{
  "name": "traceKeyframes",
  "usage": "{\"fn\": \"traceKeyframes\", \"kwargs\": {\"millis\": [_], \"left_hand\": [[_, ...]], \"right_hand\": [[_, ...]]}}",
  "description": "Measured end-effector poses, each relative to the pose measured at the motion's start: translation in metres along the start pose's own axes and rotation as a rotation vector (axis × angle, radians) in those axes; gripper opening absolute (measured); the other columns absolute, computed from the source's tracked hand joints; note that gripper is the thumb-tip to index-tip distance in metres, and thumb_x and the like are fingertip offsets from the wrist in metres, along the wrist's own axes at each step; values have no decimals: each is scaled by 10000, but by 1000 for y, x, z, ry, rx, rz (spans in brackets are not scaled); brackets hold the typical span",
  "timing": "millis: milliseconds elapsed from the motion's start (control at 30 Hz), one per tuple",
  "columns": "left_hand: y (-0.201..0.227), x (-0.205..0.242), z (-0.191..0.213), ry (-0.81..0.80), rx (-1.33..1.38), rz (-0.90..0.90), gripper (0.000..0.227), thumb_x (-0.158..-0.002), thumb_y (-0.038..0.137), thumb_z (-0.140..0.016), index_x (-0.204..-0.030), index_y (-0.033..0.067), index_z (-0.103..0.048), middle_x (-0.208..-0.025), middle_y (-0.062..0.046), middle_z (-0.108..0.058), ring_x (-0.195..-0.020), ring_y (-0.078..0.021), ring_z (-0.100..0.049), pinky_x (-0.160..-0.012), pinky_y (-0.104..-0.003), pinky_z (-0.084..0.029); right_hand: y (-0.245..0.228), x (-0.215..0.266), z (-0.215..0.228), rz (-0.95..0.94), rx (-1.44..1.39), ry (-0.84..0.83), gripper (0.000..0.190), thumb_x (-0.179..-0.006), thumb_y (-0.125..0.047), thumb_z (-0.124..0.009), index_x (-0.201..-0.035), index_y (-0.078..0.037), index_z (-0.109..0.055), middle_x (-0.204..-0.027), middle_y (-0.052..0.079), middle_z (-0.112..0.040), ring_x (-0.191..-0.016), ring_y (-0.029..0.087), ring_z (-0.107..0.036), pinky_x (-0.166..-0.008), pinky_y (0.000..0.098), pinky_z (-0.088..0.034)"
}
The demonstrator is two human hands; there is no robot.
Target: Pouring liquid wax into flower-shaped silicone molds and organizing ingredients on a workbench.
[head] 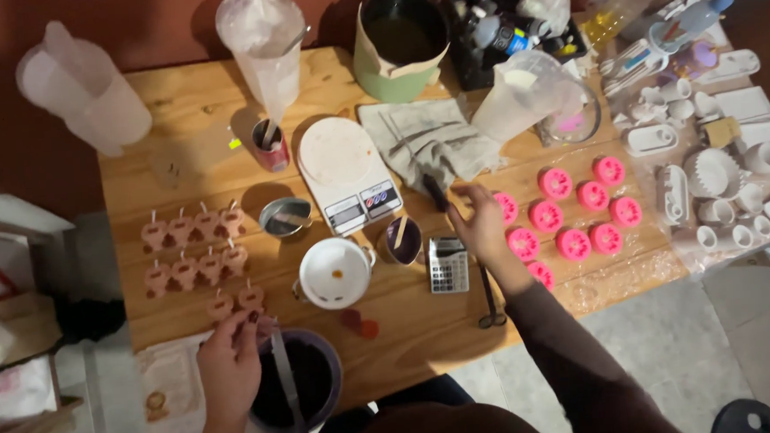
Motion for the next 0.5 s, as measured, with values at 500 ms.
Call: {"fn": "traceKeyframes", "kwargs": {"millis": [500], "left_hand": [[-24, -11, -17, 19, -222, 297, 323, -1022, 244, -611, -1260, 53, -714, -983, -130, -785, -816, -215, -755, -715, -368, -597]], "right_hand": [[65, -96, -100, 194, 587, -392, 761, -885, -482, -634, -1491, -69, -430, -1537, 130, -432, -1461, 328, -338, -1218, 544, -196]]}}
Point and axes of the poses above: each hand's wrist, its own x-axis away from the middle knuckle, its own z-axis out of the back of the hand, y = z × x, the point moved 7 cm from there along -x, towards the middle knuckle
